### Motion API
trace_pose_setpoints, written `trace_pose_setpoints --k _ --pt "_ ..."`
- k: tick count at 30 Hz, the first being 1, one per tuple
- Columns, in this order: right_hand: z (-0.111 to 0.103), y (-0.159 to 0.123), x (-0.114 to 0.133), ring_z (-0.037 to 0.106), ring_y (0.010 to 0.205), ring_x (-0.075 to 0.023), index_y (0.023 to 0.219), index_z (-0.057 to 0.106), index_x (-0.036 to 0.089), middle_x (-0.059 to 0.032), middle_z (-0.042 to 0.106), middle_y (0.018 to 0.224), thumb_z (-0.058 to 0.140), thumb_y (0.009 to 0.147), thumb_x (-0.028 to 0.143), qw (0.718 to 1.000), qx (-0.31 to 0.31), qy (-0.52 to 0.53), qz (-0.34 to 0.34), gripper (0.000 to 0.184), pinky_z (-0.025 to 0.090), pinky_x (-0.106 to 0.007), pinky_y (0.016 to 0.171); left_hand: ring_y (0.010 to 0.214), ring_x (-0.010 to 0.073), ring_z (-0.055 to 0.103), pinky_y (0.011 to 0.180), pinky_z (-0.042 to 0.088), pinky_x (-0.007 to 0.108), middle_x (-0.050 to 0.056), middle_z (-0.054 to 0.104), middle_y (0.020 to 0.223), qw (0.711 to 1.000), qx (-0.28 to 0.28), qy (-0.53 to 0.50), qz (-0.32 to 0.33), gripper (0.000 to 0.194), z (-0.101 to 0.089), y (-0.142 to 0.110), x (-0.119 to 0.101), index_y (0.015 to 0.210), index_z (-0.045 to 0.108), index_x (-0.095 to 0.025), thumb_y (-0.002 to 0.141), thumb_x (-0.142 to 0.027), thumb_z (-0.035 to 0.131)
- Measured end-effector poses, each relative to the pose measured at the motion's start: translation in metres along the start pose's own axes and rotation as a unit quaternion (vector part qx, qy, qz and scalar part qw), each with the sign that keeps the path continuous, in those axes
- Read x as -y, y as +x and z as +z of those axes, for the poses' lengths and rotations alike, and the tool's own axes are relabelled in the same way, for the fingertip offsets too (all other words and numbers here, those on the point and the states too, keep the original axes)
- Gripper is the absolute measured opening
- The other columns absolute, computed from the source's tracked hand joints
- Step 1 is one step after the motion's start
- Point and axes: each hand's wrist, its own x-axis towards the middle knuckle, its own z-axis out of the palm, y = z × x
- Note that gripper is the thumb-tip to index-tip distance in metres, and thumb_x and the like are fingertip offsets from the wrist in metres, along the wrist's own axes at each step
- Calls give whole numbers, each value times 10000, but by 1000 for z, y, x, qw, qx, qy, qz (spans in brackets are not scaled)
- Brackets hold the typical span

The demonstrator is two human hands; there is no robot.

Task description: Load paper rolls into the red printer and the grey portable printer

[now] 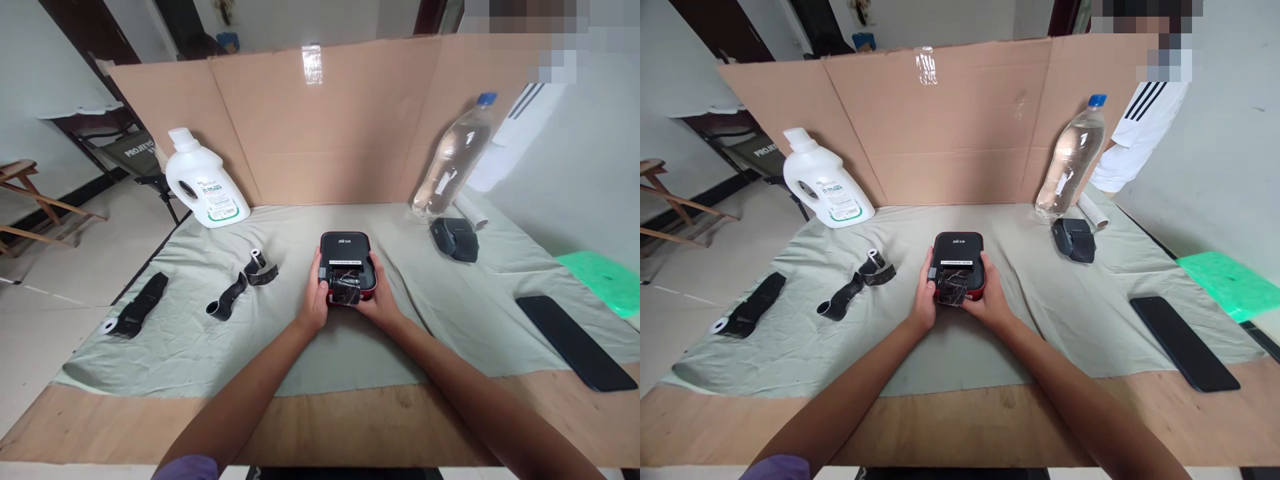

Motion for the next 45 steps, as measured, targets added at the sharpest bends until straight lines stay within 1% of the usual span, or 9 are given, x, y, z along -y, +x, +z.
trace_pose_setpoints --k 4,11,17,21,26,30,37,40,45 --pt "-2 -1 1 478 1361 -373 1448 337 268 -168 437 1469 847 680 388 999 -13 -32 -19 930 386 -600 1144 1562 276 193 1289 150 439 73 231 1687 1000 -10 1 -1 598 0 -1 4 1546 392 -256 1021 -541 402" --pt "-1 0 2 506 1327 -358 1377 376 255 -160 482 1416 838 683 407 999 -22 -30 -28 847 400 -577 1131 1542 277 254 1282 157 459 95 323 1647 999 -27 17 12 486 -1 4 4 1400 545 -237 1017 -509 421" --pt "-1 2 6 530 1299 -349 1362 379 253 -158 495 1401 830 682 394 999 -23 -19 -27 829 429 -565 1103 1479 289 383 1222 320 426 62 484 1554 979 -74 -155 -111 576 -1 19 10 1418 540 -242 855 -359 572" --pt "0 2 6 536 1293 -347 1353 386 265 -150 479 1423 848 672 409 999 -26 -9 -31 835 434 -561 1097 1467 289 402 1215 332 425 38 536 1513 961 -82 -187 -185 676 -2 29 9 1396 563 -235 720 -219 557" --pt "-1 3 6 539 1292 -347 1332 397 261 -157 479 1414 858 666 412 999 -25 -6 -27 824 437 -563 1097 1440 324 436 1208 340 477 48 573 1475 950 -72 -217 -213 754 -7 41 10 1368 590 -218 616 -190 541" --pt "-2 4 6 535 1294 -345 1324 393 258 -165 451 1434 858 665 406 1000 -20 5 -24 821 442 -564 1092 1463 312 407 1228 321 454 33 560 1491 951 -43 -228 -205 810 -12 46 10 1360 595 -230 555 -160 544" --pt "-3 5 10 568 1248 -338 1316 395 253 -158 485 1410 840 665 388 999 -18 20 -21 800 478 -553 1054 1512 283 331 1225 336 427 5 464 1575 949 -32 -253 -185 887 -10 45 12 1445 507 -272 571 -129 542" --pt "-4 4 10 557 1264 -339 1356 401 241 -157 496 1405 825 684 376 999 -18 2 -27 806 459 -553 1077 1507 294 340 1244 294 436 24 477 1567 948 -40 -266 -173 808 -9 40 15 1432 536 -250 630 -166 584" --pt "-4 2 6 493 1366 -356 1574 216 208 -192 416 1539 814 725 450 1000 -6 -17 -9 1066 394 -559 1146 1547 258 250 1275 210 403 -7 435 1592 923 -4 -324 -208 657 -11 32 12 1470 527 -272 829 -362 638"
